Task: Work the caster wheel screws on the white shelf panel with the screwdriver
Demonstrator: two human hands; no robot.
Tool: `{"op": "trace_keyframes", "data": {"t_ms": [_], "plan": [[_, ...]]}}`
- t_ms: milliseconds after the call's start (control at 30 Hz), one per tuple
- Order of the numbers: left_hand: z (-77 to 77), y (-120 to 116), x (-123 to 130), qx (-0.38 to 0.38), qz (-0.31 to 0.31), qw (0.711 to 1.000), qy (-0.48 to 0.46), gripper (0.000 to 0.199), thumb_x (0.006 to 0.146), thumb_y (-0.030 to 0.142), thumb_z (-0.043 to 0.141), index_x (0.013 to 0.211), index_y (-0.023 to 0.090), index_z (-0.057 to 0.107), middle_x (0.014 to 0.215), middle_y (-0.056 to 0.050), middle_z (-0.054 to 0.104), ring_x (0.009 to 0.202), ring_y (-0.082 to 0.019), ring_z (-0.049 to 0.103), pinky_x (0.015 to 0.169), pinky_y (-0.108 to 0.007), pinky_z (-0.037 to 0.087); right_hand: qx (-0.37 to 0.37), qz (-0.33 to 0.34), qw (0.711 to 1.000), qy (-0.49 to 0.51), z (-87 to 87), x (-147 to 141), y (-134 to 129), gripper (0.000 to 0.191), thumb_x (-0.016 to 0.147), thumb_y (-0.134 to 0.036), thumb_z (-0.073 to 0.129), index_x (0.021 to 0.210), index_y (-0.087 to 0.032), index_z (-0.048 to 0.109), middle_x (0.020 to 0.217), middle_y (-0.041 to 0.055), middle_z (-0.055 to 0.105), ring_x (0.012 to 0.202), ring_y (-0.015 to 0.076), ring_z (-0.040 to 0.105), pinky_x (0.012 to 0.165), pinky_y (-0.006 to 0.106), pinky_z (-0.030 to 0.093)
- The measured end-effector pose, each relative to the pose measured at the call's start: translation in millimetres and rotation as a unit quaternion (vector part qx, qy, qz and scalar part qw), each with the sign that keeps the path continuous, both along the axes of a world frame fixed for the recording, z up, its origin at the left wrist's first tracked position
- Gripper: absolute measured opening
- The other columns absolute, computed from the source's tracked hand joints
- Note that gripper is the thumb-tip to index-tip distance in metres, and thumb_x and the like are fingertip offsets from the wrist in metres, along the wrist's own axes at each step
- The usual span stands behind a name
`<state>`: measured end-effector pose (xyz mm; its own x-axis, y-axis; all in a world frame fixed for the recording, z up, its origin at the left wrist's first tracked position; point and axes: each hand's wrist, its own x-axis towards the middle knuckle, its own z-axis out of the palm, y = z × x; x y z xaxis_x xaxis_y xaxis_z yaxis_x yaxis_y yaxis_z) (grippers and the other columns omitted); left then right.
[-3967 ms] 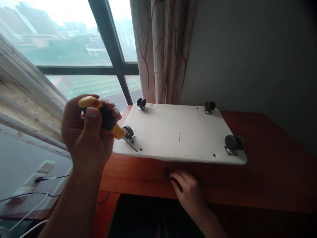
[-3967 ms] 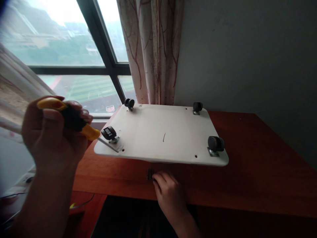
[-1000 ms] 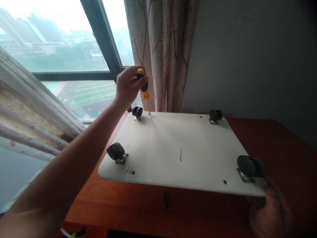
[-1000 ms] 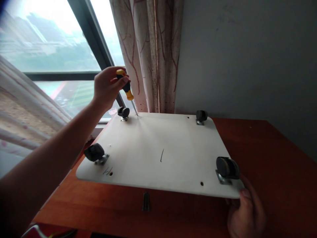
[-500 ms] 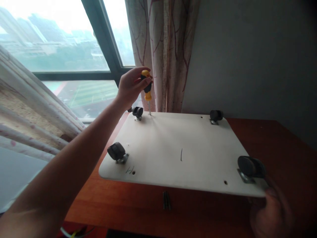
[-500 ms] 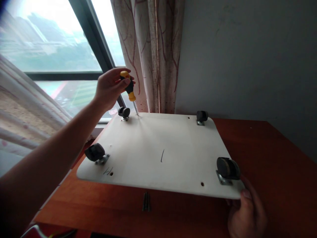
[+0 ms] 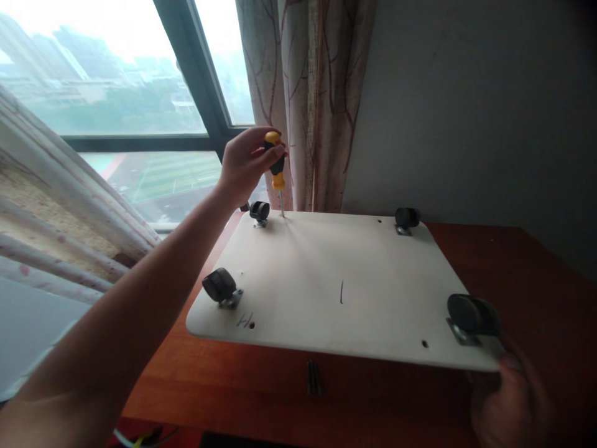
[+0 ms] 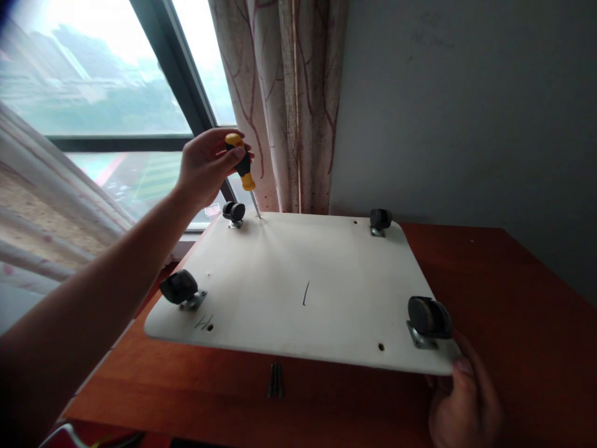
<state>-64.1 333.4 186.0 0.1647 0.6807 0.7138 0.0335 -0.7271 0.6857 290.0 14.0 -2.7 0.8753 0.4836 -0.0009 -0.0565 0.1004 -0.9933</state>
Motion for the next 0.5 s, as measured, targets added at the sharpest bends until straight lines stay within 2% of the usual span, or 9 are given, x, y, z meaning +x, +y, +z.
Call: {"op": "trace_keyframes", "data": {"t_ms": [133,300,400,500], "plan": [[1.1,2.4,1.8,0.031,0.058,0.998,0.007,0.03,0.072,0.029,0.088,0.097,0.025,0.072,0.093,-0.002,0.074,0.087,-0.019,0.072,0.082,-0.034,0.064,-0.007,0.005,1.0,-0.02,0.3,-0.6,0.0,0.057,0.079,-0.041,0.069,0.121,-0.003,0.068,0.123,0.021,0.064,0.108,0.0412,0.057,0.082,0.052,0.045],[2.0,8.3,4.3,0.06,0.094,0.994,0.01,0.035,0.066,0.026,0.091,0.092,0.023,0.068,0.092,-0.002,0.071,0.083,-0.017,0.07,0.073,-0.028,0.063,-0.005,0.015,1.0,-0.01,2.1,-1.4,-0.9,0.061,0.081,-0.044,0.067,0.127,-0.005,0.064,0.122,0.0199,0.065,0.104,0.0386,0.058,0.081,0.052,0.046],[1.9,10.8,5.3,0.057,0.088,0.994,0.01,0.034,0.067,0.025,0.089,0.092,0.022,0.066,0.091,-0.001,0.069,0.084,-0.018,0.07,0.072,-0.029,0.064,-0.002,0.01,1.0,-0.012,2.6,-1.9,-0.5,0.058,0.08,-0.041,0.069,0.123,-0.004,0.066,0.123,0.0207,0.064,0.107,0.0406,0.058,0.081,0.052,0.046],[2.5,10.3,7.7,0.045,0.047,0.998,0.019,0.03,0.07,0.023,0.086,0.094,0.022,0.068,0.092,-0.003,0.069,0.088,-0.019,0.071,0.079,-0.033,0.065,0.005,0.011,1.0,-0.009,2.8,-2.5,0.0,0.053,0.08,-0.038,0.069,0.121,-0.004,0.068,0.124,0.0206,0.063,0.11,0.0425,0.057,0.082,0.053,0.046]]}}
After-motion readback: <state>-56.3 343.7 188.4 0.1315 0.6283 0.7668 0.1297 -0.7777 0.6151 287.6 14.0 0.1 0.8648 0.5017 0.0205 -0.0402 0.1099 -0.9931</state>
